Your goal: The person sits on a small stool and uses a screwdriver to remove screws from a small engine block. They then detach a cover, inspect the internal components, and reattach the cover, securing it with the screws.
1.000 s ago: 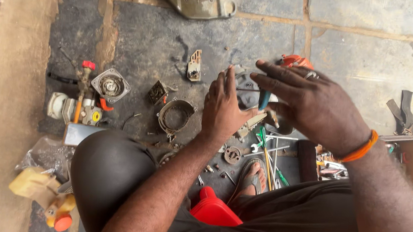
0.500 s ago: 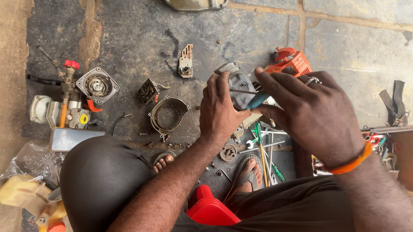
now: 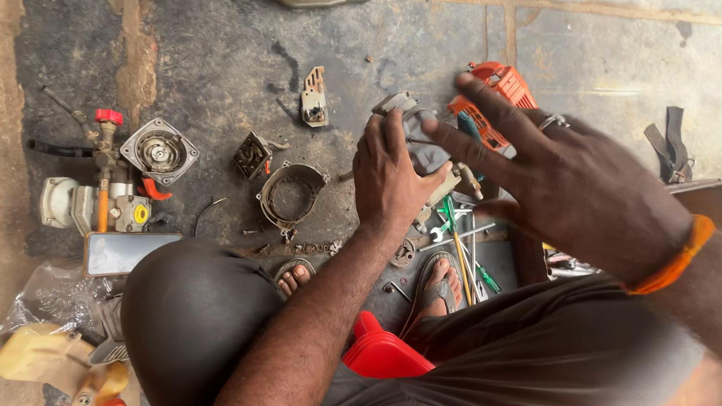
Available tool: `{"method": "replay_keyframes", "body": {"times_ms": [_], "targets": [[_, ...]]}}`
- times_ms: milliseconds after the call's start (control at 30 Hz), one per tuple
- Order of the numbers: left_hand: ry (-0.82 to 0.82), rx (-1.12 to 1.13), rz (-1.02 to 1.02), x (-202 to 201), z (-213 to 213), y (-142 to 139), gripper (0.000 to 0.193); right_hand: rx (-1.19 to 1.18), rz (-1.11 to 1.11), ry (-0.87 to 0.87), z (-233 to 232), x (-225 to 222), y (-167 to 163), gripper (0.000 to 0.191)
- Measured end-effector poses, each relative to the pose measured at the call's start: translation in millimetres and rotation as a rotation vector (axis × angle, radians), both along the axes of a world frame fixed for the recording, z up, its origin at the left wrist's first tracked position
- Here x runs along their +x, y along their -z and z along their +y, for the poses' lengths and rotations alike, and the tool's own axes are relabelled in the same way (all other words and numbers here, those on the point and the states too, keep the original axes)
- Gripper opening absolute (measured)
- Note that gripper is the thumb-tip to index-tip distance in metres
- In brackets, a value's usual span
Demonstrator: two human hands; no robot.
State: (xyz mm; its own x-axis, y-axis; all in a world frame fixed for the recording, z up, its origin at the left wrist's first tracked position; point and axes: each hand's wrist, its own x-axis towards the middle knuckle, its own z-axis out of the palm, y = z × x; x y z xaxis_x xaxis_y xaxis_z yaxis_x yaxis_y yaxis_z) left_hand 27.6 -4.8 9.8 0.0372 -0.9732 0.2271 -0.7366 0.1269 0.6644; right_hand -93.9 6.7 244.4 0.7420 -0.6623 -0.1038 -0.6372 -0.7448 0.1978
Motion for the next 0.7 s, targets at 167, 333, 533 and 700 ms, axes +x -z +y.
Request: {"method": "replay_keyframes", "body": {"times_ms": [167, 333, 533, 700], "targets": [[-0.013, -0.017, -0.011, -0.5, -0.3, 1.4, 0.108, -0.298, 0.289, -0.241, 5.0, -4.8, -18.8, 0.06], [-0.013, 0.027, -0.026, -0.6, 1.1, 0.0, 0.108, -0.317, 0.335, -0.347, -5.2, -10.2, -16.2, 0.046], [-0.01, 0.052, -0.063, -2.3, 2.3, 3.0, 0.105, -0.359, 0.403, -0.295, -1.4, -7.6, 4.3, 0.054], [-0.011, -0.01, -0.062, -2.5, 5.3, 3.0, 0.11, 0.151, -0.084, 0.556, -6.4, 17.6, 28.4, 0.038]]}}
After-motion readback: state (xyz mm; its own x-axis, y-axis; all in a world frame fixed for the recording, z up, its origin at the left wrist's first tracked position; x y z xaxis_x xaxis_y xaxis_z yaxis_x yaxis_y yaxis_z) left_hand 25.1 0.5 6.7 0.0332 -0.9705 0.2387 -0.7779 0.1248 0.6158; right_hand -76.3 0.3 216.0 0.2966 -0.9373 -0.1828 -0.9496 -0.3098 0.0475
